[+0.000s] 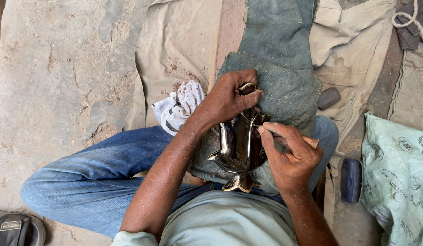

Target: The person sits cross-legged and uses a small metal tool to scrape and polish a shiny, dark metallic object with gold accents. They rotate the object to access different surfaces and later use a wooden stick to rub the surface.

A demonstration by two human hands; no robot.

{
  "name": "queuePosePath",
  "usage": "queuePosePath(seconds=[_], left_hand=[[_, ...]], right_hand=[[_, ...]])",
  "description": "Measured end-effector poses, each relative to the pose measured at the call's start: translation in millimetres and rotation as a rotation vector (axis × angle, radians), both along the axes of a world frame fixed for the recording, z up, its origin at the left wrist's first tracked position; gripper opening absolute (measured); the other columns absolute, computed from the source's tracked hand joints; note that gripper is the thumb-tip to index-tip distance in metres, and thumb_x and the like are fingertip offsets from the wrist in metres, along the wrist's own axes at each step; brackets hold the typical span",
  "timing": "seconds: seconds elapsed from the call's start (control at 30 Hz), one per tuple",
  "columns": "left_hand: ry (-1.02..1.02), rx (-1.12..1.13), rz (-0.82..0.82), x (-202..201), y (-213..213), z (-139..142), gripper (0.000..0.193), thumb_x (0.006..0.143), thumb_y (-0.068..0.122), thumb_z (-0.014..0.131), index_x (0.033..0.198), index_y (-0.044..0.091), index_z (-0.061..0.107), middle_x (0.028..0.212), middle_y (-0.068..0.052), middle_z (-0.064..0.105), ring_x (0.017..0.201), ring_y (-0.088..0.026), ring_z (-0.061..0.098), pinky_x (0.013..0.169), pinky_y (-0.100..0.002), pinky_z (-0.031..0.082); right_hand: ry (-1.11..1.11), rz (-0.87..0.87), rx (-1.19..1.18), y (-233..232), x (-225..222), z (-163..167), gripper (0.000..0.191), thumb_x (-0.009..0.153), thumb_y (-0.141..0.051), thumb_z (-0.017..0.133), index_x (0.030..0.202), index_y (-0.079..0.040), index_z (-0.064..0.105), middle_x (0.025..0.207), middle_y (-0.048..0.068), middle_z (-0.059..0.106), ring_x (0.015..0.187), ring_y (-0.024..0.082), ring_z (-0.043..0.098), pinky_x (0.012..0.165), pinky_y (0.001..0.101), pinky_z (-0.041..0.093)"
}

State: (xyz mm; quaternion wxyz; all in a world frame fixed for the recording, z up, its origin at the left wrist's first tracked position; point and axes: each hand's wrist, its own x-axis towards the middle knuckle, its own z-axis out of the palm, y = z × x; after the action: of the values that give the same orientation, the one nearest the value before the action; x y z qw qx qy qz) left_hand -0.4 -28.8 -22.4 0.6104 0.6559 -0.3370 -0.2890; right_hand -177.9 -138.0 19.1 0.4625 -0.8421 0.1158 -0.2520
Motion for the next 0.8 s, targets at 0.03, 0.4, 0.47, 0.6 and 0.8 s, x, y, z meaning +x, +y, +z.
queuePosePath(seconds=[0.03, 0.4, 0.47, 0.6, 0.8], left_hand=[[-0.010, 0.006, 0.002, 0, 0, 0, 0.025, 0.099, 0.013, 0.069, 0.082, 0.005, 0.053, 0.070, 0.000, 0.058, 0.072, -0.010, 0.073, 0.058, -0.029, 0.057], [0.018, -0.012, -0.006, -1, -2, -5, 0.026, 0.100, 0.015, 0.069, 0.083, 0.005, 0.053, 0.072, 0.000, 0.061, 0.076, -0.011, 0.077, 0.060, -0.029, 0.061], [0.024, -0.017, -0.005, -2, -2, -6, 0.026, 0.101, 0.015, 0.069, 0.083, 0.004, 0.053, 0.073, 0.000, 0.061, 0.076, -0.011, 0.077, 0.060, -0.029, 0.061], [0.004, -0.010, 0.002, -3, -3, -7, 0.026, 0.101, 0.014, 0.070, 0.083, 0.004, 0.053, 0.073, 0.000, 0.061, 0.077, -0.012, 0.076, 0.061, -0.029, 0.060], [-0.007, -0.015, 0.006, -2, -5, -5, 0.026, 0.100, 0.013, 0.070, 0.083, 0.004, 0.053, 0.074, -0.001, 0.062, 0.076, -0.012, 0.076, 0.061, -0.028, 0.061]], right_hand=[[-0.005, 0.013, 0.012, -1, 0, -1, 0.019, 0.093, 0.006, 0.079, 0.109, 0.000, 0.072, 0.099, 0.010, 0.077, 0.090, 0.014, 0.078, 0.075, 0.0237, 0.065], [-0.012, 0.080, -0.021, -6, -3, 4, 0.020, 0.090, 0.007, 0.080, 0.106, 0.000, 0.071, 0.099, 0.011, 0.077, 0.090, 0.015, 0.076, 0.078, 0.0250, 0.063], [-0.019, 0.090, -0.011, -6, -5, 4, 0.020, 0.090, 0.008, 0.079, 0.106, 0.000, 0.071, 0.100, 0.012, 0.077, 0.092, 0.016, 0.076, 0.080, 0.0256, 0.062], [-0.014, 0.099, 0.012, -6, -9, 6, 0.020, 0.090, 0.009, 0.079, 0.106, 0.000, 0.070, 0.101, 0.012, 0.076, 0.094, 0.017, 0.076, 0.082, 0.0267, 0.062], [-0.036, 0.131, 0.004, -7, -11, 5, 0.020, 0.090, 0.010, 0.077, 0.106, 0.000, 0.070, 0.101, 0.012, 0.076, 0.094, 0.019, 0.076, 0.084, 0.0286, 0.063]])
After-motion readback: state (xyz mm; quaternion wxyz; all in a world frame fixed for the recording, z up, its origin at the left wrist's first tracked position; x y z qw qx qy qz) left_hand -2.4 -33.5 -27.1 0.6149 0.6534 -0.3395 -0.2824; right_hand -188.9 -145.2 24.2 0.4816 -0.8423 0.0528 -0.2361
